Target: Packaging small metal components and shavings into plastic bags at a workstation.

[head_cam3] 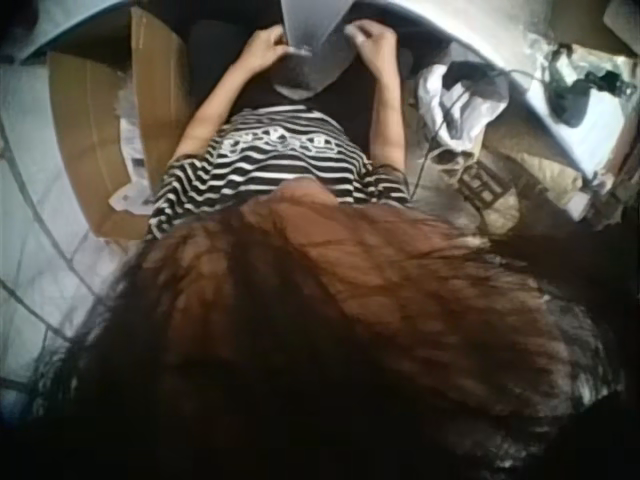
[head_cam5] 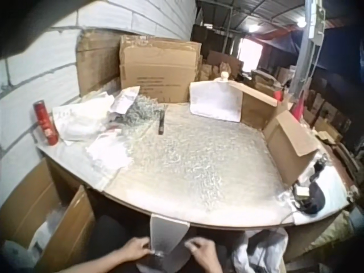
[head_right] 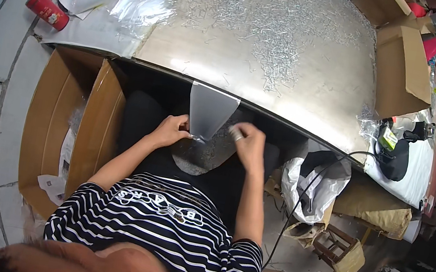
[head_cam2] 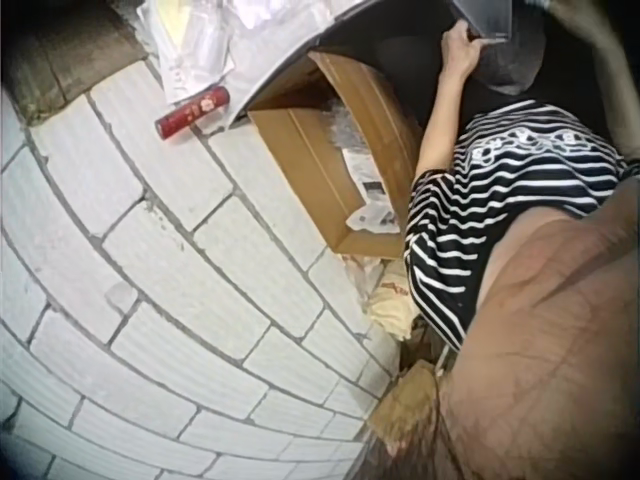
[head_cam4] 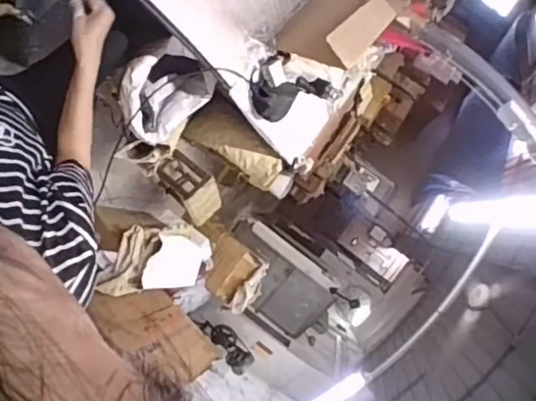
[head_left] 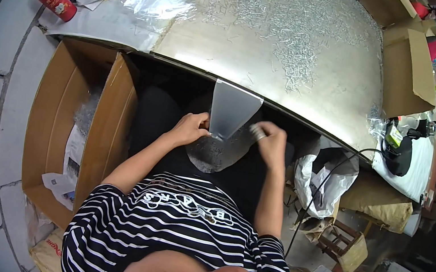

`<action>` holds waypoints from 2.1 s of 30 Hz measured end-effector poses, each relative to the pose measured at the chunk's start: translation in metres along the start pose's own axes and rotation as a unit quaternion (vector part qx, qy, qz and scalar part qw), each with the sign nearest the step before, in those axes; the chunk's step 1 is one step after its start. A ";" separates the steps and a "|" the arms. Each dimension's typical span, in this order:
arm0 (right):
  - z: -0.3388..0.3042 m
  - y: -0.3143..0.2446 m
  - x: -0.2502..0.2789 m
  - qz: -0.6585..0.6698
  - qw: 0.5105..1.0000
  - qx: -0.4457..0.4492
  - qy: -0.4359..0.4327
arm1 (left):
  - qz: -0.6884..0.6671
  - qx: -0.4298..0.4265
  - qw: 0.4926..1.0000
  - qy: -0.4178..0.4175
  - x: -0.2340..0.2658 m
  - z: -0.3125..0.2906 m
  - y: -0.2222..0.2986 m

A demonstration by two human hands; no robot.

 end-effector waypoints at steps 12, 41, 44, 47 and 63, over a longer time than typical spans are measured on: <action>0.114 -0.080 0.024 -0.248 0.953 0.166 0.050 | -0.192 0.068 0.975 -0.095 -0.014 -0.001 -0.010; -0.046 -0.036 0.001 0.045 0.998 -0.022 0.024 | -0.518 0.145 0.830 -0.146 -0.067 -0.021 -0.029; -0.032 -0.076 0.010 0.002 0.994 0.083 0.069 | -0.426 0.143 0.887 -0.108 -0.063 -0.017 -0.045; -0.030 -0.090 -0.029 -0.131 0.973 0.188 -0.032 | -0.440 0.182 0.877 -0.063 -0.063 -0.011 -0.057; 0.043 -0.120 -0.023 -0.341 0.915 0.207 0.057 | -0.370 0.127 0.916 -0.086 -0.052 -0.017 -0.065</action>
Point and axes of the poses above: each hand's wrist, its own z-axis towards the middle knuckle, its own x-axis out of the back of the hand, y = z × x, the point moved 10 cm from there along z, towards the middle knuckle, and after that the axes turned 13 degrees about -z, right-handed, at the moved point
